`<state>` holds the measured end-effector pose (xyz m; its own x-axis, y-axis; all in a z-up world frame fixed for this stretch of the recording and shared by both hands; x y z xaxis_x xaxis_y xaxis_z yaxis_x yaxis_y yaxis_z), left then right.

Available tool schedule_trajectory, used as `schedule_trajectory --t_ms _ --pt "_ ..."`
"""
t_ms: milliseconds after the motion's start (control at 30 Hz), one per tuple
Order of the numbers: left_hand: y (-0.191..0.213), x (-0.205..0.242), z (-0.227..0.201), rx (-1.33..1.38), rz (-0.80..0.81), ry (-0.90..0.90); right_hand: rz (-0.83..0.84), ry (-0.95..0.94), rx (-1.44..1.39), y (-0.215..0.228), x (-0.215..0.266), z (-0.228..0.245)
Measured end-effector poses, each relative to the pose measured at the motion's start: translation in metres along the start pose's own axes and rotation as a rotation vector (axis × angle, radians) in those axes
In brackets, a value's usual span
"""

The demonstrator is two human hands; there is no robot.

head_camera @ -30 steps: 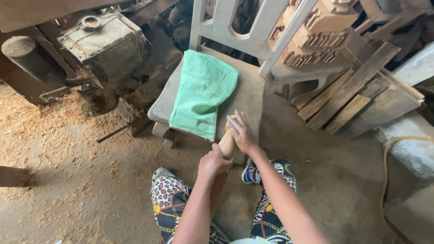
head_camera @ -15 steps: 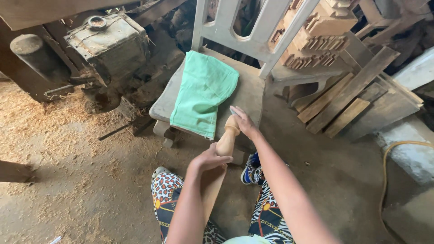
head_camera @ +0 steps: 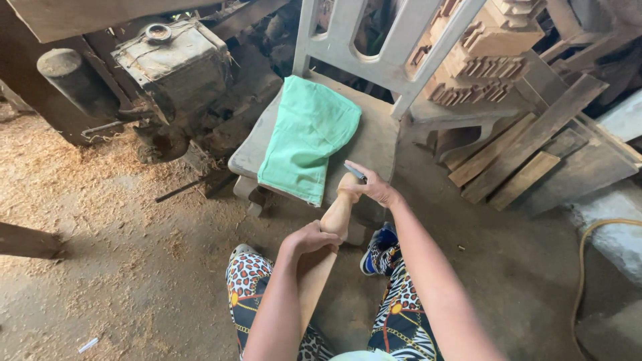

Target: Sanding a decorative wooden furniture leg with a handheld sanding block.

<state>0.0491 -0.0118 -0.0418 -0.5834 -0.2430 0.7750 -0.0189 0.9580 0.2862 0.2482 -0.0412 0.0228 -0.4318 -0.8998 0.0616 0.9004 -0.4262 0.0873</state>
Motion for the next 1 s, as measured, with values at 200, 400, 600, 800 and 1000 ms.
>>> schedule_trajectory --t_ms 200,400,600,800,1000 --pt "0.01 0.026 0.005 -0.034 -0.076 0.072 -0.045 0.009 -0.009 0.005 0.01 -0.001" --pt "-0.006 0.03 -0.007 -0.196 -0.314 0.183 -0.203 0.019 0.021 0.007 0.034 -0.008" --pt "-0.031 0.006 -0.014 -0.429 -0.477 0.255 -0.334 0.041 0.015 0.005 0.048 -0.006" --pt "-0.036 0.007 -0.025 -0.664 -0.664 0.385 -0.41 -0.007 0.114 0.01 0.034 -0.041" --pt "-0.044 0.015 -0.021 -0.775 -0.888 0.386 -0.448 0.03 0.181 0.008 0.041 -0.034"
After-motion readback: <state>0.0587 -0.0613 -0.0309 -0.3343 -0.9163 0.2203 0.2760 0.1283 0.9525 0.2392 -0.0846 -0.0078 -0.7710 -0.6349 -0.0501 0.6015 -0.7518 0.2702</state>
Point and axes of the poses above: each hand's wrist, its own x-axis away from the middle knuckle, its own y-axis out of the back of the hand, z = x × y, the point moved 6 cm from there along -x, towards the middle knuckle, and after that the axes turned 11 degrees about y, right-handed, at the moved point
